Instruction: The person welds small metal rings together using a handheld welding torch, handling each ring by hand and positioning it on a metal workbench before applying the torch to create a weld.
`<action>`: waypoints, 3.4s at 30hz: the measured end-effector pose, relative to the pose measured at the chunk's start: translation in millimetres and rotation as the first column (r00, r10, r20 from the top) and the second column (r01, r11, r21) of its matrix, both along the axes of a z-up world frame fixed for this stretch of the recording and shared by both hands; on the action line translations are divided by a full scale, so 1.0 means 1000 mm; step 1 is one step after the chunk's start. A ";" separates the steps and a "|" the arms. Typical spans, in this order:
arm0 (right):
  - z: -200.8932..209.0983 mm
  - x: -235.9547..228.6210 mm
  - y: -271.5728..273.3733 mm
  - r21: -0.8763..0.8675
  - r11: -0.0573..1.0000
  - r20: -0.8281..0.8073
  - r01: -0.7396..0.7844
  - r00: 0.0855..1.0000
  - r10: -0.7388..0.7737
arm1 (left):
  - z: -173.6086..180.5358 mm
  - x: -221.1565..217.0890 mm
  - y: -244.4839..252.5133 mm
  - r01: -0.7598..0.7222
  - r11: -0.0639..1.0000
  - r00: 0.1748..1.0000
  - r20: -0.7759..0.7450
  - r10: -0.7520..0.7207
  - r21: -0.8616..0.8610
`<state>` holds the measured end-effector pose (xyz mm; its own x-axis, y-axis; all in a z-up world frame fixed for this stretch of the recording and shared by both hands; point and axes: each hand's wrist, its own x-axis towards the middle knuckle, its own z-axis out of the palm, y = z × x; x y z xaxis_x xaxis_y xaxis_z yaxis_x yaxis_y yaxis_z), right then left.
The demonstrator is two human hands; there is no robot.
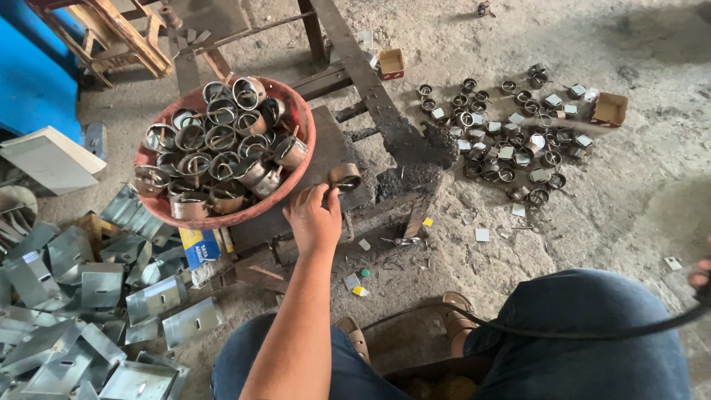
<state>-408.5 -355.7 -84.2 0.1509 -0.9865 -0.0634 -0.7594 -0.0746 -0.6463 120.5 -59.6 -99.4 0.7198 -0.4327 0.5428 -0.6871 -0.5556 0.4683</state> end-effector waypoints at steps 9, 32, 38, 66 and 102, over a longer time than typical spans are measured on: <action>0.126 0.136 0.153 -0.117 0.897 0.791 -0.427 0.505 0.344 | 0.003 -0.002 0.003 -0.037 0.996 0.994 0.106 0.029 0.076; 0.097 0.179 0.203 -0.691 0.570 0.088 -0.444 0.732 0.676 | 0.006 -0.003 0.004 -0.021 0.997 0.987 0.159 0.010 0.070; 0.091 0.177 0.204 -0.670 0.620 0.134 -0.409 0.754 0.643 | 0.020 -0.003 0.009 0.076 0.996 0.996 0.040 -0.077 0.037; 0.098 0.180 0.207 -0.642 0.606 0.143 -0.470 0.703 0.697 | 0.002 -0.001 0.004 0.020 0.999 0.975 0.222 -0.027 0.031; 0.101 0.184 0.204 -0.523 0.701 0.362 -0.485 0.618 0.698 | -0.003 0.000 0.004 0.018 0.999 0.984 0.178 -0.026 0.046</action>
